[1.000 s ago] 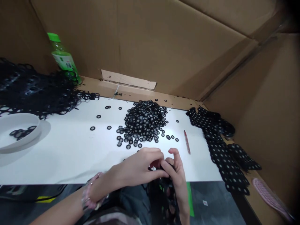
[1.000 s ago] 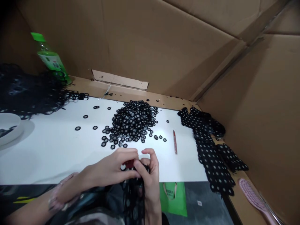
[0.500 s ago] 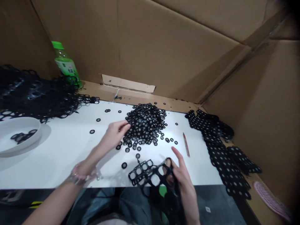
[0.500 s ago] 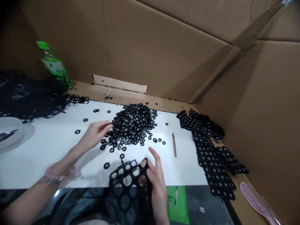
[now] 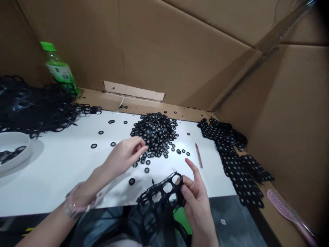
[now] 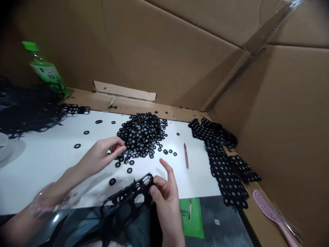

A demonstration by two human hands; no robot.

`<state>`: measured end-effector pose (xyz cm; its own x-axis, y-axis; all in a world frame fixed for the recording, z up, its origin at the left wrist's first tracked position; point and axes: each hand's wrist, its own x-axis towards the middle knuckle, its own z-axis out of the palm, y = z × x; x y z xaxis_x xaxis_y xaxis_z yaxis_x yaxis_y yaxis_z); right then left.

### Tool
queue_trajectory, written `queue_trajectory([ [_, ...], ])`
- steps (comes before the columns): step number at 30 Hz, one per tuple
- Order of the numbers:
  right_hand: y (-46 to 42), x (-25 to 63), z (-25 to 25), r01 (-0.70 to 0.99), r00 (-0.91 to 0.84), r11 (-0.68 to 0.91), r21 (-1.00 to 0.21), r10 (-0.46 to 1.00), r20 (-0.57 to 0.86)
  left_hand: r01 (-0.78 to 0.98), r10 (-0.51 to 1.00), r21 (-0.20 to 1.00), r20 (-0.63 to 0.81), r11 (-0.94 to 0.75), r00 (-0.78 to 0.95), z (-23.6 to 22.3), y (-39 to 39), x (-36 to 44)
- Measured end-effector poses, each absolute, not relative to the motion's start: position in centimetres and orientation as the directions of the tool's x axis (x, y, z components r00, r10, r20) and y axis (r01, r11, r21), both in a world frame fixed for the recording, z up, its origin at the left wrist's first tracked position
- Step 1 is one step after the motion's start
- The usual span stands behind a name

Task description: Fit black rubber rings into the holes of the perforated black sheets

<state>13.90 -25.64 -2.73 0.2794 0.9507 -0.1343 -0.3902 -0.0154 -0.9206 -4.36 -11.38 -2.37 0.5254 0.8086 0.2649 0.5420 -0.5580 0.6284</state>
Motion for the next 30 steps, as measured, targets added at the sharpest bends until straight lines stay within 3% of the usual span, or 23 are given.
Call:
queue_trajectory([
  [4, -25.2, 13.1, -2.6, -0.310, 0.321, -0.006, -0.951, 0.940, -0.111, 0.237, 0.546, 0.605, 0.397, -0.760, 0.738, 0.3, -15.7, -2.9],
  [7, -25.0, 12.5, -2.2, -0.280, 0.332, -0.025, -0.960, 0.935, -0.121, 0.182, 0.426, 0.513, 0.411, -0.839, 0.806, 0.3, -17.2, -1.8],
  [13, -25.5, 12.3, -1.8, -0.316, 0.240, -0.072, -0.946, 0.959, -0.153, 0.265, 0.500, 0.532, 0.364, -0.804, 0.786, -0.7, -16.8, -1.6],
  [21, -25.1, 12.3, -2.8, -0.114, 0.344, -0.062, -0.991, 0.934, -0.098, 0.199, 0.473, 0.557, 0.407, -0.807, 0.781, -1.8, -16.5, -1.6],
  [24, -25.1, 12.0, -3.0, -0.083, 0.359, -0.030, -0.996, 0.931, -0.058, 0.167, 0.512, 0.666, 0.364, -0.727, 0.778, -2.1, -16.6, -1.5],
  [30, -25.1, 11.3, -3.1, -0.168, 0.361, 0.062, -0.984, 0.933, -0.002, 0.082, 0.621, 0.915, 0.200, -0.394, 0.758, -2.0, -17.3, -1.7],
])
